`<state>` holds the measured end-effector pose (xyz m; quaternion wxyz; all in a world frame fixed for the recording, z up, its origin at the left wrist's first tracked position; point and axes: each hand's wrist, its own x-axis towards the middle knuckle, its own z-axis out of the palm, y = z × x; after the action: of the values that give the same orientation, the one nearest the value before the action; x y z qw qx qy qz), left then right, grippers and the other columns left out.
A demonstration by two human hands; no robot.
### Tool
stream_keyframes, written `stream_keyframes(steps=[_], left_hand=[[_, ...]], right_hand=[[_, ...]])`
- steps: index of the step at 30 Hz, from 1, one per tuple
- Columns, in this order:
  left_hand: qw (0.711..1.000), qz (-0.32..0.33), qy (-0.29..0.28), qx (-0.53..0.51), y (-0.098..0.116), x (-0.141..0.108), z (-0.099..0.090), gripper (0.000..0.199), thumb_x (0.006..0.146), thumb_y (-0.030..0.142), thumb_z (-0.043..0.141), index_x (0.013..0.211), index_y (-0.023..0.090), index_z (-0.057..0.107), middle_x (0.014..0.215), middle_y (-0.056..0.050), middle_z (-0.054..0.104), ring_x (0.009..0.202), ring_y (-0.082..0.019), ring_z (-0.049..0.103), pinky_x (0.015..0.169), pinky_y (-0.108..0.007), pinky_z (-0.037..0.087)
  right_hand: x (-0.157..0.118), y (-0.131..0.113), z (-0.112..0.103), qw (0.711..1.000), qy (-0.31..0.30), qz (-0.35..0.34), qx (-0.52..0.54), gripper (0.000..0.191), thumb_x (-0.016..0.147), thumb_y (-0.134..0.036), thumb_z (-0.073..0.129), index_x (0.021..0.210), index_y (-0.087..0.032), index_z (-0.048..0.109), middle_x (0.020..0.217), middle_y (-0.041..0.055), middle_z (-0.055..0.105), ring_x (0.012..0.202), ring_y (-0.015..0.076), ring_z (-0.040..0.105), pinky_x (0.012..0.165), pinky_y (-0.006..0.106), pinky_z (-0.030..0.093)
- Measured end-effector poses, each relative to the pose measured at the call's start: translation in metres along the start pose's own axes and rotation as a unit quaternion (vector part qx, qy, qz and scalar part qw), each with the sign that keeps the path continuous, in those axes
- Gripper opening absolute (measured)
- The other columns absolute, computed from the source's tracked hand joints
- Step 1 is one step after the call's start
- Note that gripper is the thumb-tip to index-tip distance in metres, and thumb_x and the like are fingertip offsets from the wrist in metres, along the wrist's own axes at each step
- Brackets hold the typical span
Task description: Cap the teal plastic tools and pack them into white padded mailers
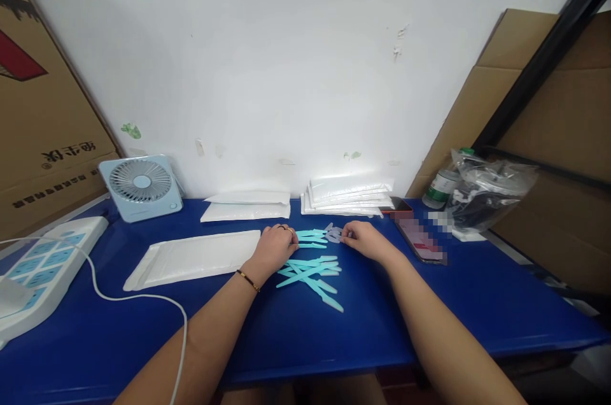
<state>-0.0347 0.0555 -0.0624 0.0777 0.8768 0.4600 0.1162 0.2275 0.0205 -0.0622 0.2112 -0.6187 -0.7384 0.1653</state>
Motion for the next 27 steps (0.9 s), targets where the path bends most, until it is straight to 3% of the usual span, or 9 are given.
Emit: stream_keyframes(steps=[5, 16, 21, 24, 27], left_hand=[[0.999, -0.011, 0.012, -0.032, -0.003, 0.002, -0.002, 0.009, 0.081, 0.029, 0.057, 0.081, 0.022, 0.063, 0.085, -0.001, 0.067, 0.087, -0.019, 0.058, 0.074, -0.03, 0.036], [0.996, 0.013, 0.016, -0.082, 0.005, -0.001, -0.007, 0.009, 0.08, 0.029, 0.057, 0.079, 0.021, 0.062, 0.082, 0.001, 0.066, 0.082, -0.016, 0.059, 0.071, -0.026, 0.038], [0.993, 0.058, -0.05, -0.091, 0.012, -0.007, -0.014, 0.016, 0.081, 0.035, 0.056, 0.074, 0.022, 0.064, 0.074, 0.003, 0.066, 0.074, -0.014, 0.059, 0.073, -0.027, 0.037], [0.997, 0.042, -0.008, -0.062, 0.007, -0.005, -0.011, 0.016, 0.08, 0.038, 0.057, 0.085, 0.024, 0.065, 0.088, 0.001, 0.067, 0.088, -0.018, 0.058, 0.079, -0.03, 0.037], [0.999, 0.014, 0.042, -0.017, -0.001, 0.0, -0.003, 0.018, 0.081, 0.033, 0.057, 0.096, 0.026, 0.064, 0.104, -0.001, 0.064, 0.101, -0.022, 0.053, 0.081, -0.033, 0.036]], right_hand=[[-0.005, -0.008, -0.004, 0.986, -0.043, -0.011, 0.159, 0.017, 0.08, -0.032, 0.056, 0.08, -0.017, 0.063, 0.065, 0.0012, 0.063, 0.055, 0.0129, 0.059, 0.055, 0.023, 0.043], [-0.006, -0.023, 0.006, 0.971, -0.075, -0.043, 0.225, 0.02, 0.077, -0.036, 0.061, 0.079, -0.017, 0.064, 0.066, 0.0008, 0.062, 0.051, 0.0115, 0.056, 0.052, 0.023, 0.044], [-0.009, -0.023, 0.001, 0.966, -0.135, -0.046, 0.215, 0.024, 0.076, -0.04, 0.062, 0.08, -0.017, 0.066, 0.067, 0.0011, 0.063, 0.054, 0.0131, 0.058, 0.054, 0.024, 0.045], [-0.005, -0.015, 0.002, 0.991, -0.045, -0.027, 0.12, 0.023, 0.078, -0.039, 0.06, 0.082, -0.018, 0.068, 0.066, 0.0009, 0.062, 0.057, 0.0143, 0.057, 0.055, 0.025, 0.042], [0.003, -0.007, 0.009, 0.998, 0.055, -0.012, 0.028, 0.016, 0.074, -0.033, 0.063, 0.082, -0.019, 0.067, 0.076, 0.0023, 0.063, 0.067, 0.0156, 0.056, 0.062, 0.027, 0.042]])
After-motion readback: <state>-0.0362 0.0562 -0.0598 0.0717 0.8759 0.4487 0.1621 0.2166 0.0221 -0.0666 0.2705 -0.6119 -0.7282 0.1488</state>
